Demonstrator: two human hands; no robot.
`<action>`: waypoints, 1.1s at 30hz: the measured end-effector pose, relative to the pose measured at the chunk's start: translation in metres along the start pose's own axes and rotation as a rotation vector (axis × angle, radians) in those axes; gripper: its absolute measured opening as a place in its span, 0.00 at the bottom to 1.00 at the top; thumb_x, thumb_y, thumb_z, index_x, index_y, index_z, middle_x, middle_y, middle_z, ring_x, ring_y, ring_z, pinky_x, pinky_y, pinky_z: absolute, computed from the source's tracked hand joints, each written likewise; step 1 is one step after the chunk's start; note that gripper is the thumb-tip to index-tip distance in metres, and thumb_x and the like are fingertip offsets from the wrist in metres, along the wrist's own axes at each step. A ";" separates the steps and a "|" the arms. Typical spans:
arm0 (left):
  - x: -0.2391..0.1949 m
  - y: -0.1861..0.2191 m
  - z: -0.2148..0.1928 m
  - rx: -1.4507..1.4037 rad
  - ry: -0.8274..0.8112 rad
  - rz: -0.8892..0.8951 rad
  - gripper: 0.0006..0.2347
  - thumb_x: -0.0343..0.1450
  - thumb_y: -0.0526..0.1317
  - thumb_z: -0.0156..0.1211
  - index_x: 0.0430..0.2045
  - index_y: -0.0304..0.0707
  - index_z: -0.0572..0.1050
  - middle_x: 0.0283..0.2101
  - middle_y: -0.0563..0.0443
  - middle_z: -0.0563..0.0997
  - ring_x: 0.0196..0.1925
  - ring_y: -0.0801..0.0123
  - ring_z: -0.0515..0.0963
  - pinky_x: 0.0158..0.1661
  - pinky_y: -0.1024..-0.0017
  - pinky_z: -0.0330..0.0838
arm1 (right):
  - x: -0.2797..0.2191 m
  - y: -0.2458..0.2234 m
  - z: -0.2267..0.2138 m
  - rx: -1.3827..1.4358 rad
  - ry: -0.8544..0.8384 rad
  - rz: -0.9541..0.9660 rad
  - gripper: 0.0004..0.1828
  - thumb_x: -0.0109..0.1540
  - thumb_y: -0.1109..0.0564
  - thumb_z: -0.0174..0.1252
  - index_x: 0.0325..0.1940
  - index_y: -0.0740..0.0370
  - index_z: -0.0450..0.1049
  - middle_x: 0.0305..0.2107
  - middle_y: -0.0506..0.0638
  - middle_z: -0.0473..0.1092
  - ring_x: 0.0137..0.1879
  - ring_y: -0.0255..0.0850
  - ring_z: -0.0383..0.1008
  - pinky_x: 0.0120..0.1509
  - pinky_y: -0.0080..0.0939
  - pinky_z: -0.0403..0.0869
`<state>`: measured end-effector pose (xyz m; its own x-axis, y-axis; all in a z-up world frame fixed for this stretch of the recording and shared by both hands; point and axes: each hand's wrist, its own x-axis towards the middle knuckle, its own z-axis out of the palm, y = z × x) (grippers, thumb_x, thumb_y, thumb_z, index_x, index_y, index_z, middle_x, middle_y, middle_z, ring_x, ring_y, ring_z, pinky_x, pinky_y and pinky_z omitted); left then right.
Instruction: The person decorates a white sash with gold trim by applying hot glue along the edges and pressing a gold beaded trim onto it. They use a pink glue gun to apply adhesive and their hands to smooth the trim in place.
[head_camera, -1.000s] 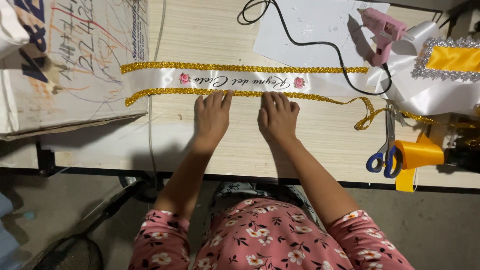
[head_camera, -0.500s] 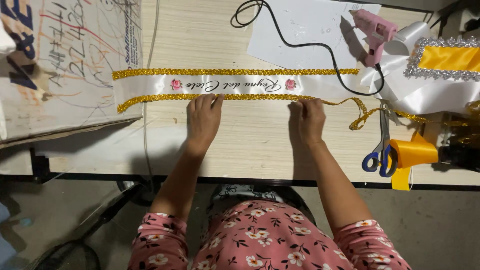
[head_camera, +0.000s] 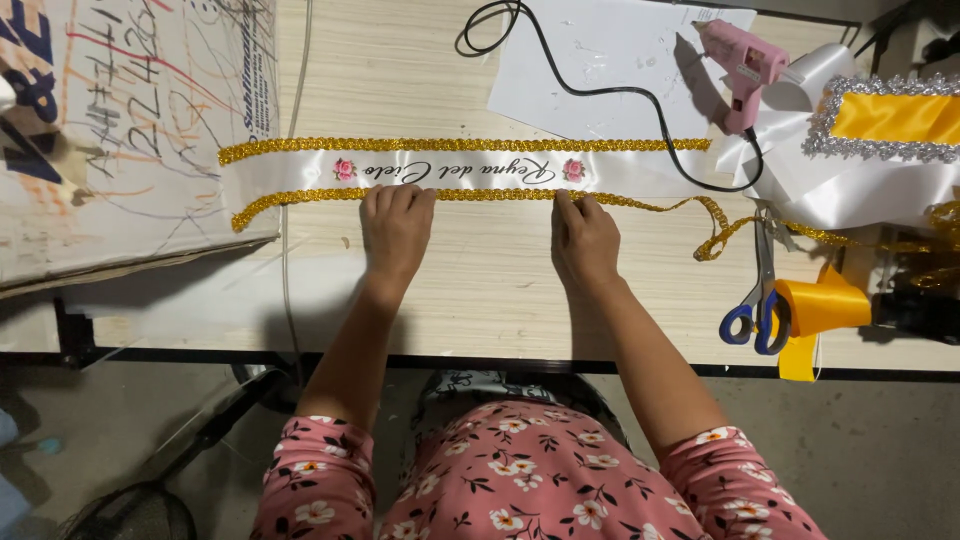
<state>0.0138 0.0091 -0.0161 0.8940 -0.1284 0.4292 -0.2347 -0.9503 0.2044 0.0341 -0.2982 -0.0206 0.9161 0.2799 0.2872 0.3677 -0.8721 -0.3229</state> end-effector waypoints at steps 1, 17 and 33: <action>-0.001 0.000 0.002 -0.001 0.000 -0.001 0.03 0.74 0.37 0.66 0.38 0.43 0.81 0.40 0.57 0.78 0.47 0.66 0.76 0.59 0.60 0.67 | 0.001 0.000 -0.003 -0.001 -0.001 0.000 0.21 0.63 0.64 0.63 0.60 0.55 0.77 0.34 0.52 0.70 0.34 0.49 0.72 0.35 0.49 0.71; -0.018 0.068 0.024 -0.487 -0.112 0.099 0.12 0.74 0.37 0.59 0.49 0.30 0.73 0.61 0.34 0.74 0.65 0.45 0.73 0.66 0.53 0.66 | -0.004 0.016 0.002 0.576 -0.001 0.314 0.12 0.68 0.60 0.61 0.54 0.63 0.70 0.42 0.54 0.74 0.45 0.45 0.78 0.50 0.40 0.77; -0.023 0.069 0.014 -0.302 -0.556 0.218 0.34 0.68 0.64 0.59 0.53 0.27 0.67 0.69 0.30 0.57 0.71 0.46 0.57 0.67 0.51 0.53 | 0.000 0.046 0.005 0.312 -0.056 0.184 0.03 0.71 0.60 0.62 0.49 0.60 0.77 0.37 0.53 0.77 0.39 0.46 0.78 0.44 0.43 0.75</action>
<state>-0.0173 -0.0578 -0.0240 0.8584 -0.5128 -0.0125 -0.4567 -0.7751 0.4367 0.0517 -0.3363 -0.0395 0.9755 0.1588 0.1519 0.2194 -0.7477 -0.6267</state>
